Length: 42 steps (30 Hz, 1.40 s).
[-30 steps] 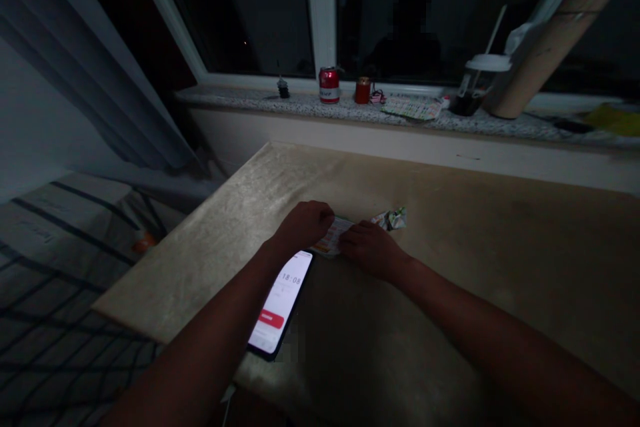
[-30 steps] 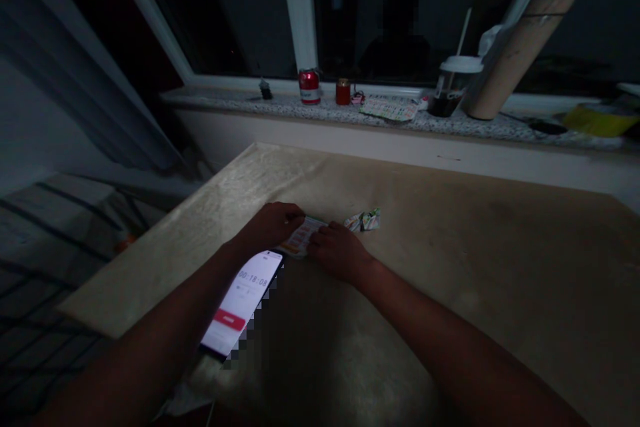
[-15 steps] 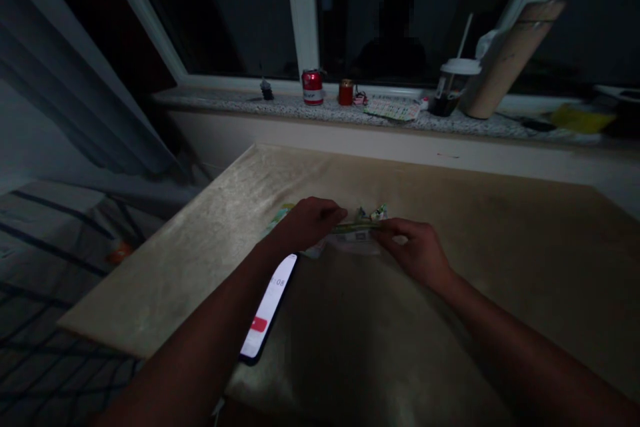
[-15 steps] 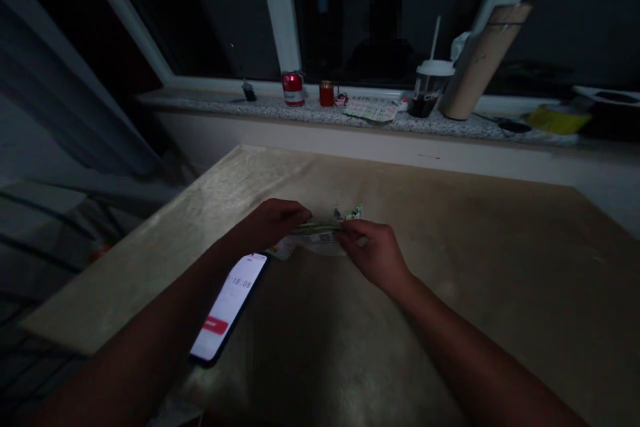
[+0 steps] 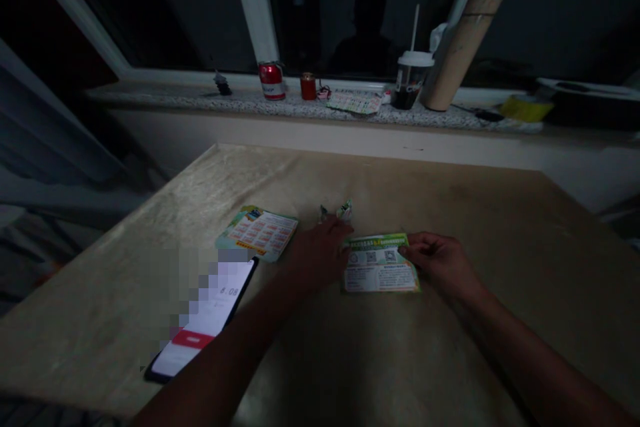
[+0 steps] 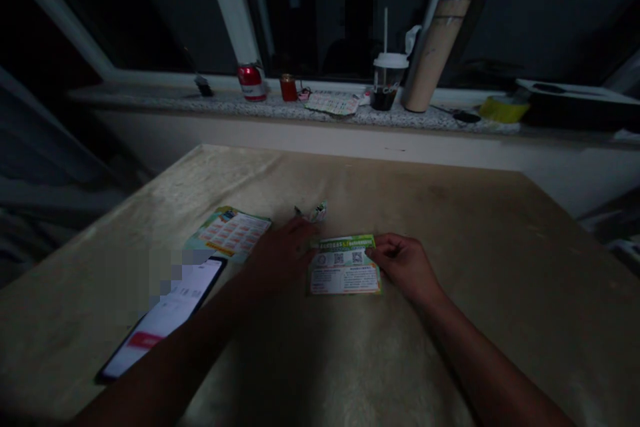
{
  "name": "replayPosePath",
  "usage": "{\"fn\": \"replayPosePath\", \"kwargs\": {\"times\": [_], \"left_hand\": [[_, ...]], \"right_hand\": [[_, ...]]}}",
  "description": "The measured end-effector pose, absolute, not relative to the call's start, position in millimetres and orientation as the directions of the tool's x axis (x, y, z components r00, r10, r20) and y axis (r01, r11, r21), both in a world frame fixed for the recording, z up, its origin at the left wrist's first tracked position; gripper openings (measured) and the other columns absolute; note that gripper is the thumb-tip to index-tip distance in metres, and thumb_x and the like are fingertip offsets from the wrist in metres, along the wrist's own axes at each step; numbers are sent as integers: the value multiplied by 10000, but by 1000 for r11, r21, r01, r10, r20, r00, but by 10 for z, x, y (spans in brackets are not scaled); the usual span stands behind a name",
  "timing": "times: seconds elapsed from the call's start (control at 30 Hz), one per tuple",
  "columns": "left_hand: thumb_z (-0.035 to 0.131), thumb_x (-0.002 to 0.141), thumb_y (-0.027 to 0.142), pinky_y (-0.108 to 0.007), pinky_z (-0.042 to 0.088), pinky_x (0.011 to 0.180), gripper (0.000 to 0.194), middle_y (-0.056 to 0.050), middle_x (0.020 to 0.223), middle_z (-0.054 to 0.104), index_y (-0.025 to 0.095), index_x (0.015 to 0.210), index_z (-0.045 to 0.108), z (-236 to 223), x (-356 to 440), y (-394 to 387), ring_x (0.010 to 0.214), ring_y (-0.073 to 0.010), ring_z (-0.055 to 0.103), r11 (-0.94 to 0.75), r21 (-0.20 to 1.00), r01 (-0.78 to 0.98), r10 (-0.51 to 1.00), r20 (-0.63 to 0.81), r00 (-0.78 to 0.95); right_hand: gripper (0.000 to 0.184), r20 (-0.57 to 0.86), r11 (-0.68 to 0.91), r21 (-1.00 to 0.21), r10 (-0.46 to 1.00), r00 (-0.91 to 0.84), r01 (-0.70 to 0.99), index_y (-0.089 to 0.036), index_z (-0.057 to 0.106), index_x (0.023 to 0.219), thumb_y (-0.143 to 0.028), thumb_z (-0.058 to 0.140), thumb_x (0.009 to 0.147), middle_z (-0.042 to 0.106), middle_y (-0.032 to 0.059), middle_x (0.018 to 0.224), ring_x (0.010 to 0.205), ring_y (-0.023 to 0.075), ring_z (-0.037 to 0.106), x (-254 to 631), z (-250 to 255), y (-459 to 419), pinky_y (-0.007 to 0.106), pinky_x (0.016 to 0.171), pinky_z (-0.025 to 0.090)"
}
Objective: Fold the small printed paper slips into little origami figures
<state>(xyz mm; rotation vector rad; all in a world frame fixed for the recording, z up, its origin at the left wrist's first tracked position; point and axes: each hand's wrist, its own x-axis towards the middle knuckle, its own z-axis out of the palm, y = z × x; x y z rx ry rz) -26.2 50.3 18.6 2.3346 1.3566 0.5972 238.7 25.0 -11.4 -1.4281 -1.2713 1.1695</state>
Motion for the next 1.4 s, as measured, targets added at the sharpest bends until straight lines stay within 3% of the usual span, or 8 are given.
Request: {"fn": "replayPosePath", "kwargs": {"times": [0.03,0.2,0.43,0.63,0.8,0.93,1.17,1.4], "left_hand": [[609,919,196,-483,512,1003,282,-131,1311,648,182,1193,677,150,-253,464,1161,-303,638,-554,413,723,830,204,519],[690,895,224,-429,481,1056,209,-91,1228,681,184,1101,702,2,-263,368,1154,-260,620,-768,313,558,630,217,745],[688,905,221,-461,474,1047,146,-94,1258,662,196,1047,707,10,-205,274,1171,-281,593,-753,311,580,635,114,764],[679,913,235,-458,485,1029,153,-104,1281,653,193,1056,712,18,-141,184,1173,-288,588,-754,322,573,629,102,771],[688,909,246,-463,482,1032,182,-91,1281,648,207,1086,702,-18,-152,179,1178,-288,585,-744,353,567,636,116,763],[657,930,249,-470,470,1044,183,-88,1272,650,212,1106,688,-33,-159,191,1171,-283,591,-738,376,561,639,123,759],[606,914,94,-433,475,1046,326,-81,1255,667,212,1209,678,19,-178,200,1166,-266,600,-729,409,549,629,86,772],[594,901,98,-427,483,1041,260,-97,1236,664,180,1139,660,-7,-217,199,1143,-259,599,-661,426,618,725,151,672]], "right_hand": [[438,-110,-115,-977,993,36,179,-138,759,842,-519,875,661,783,78,698,550,205,700,2414,-135,251,316,533,549],[327,-162,-164,-968,987,25,190,-151,748,783,-413,893,652,770,50,665,506,165,654,2478,-157,240,265,480,497],[310,-176,-186,-979,978,113,80,-171,701,753,-384,907,660,729,20,688,600,160,671,2452,-112,114,258,566,534],[188,-40,-18,-983,993,115,-182,-213,711,828,-393,759,850,678,19,757,645,151,630,2402,-125,-22,250,573,522],[73,248,246,-965,969,10,85,-246,725,964,-261,666,925,728,72,951,841,196,701,2364,-139,-119,292,738,588],[203,398,430,-862,902,-169,268,-265,700,1068,-145,656,910,738,74,1049,988,218,719,2288,-116,-147,334,857,603],[311,445,569,-735,815,-371,368,-257,684,1159,-97,663,893,713,94,1160,1124,250,675,2201,-93,-112,424,928,594],[318,421,609,-646,787,-451,460,-265,691,1204,-192,720,896,735,83,1186,1223,287,634,2228,-190,-53,489,1004,562]]}}
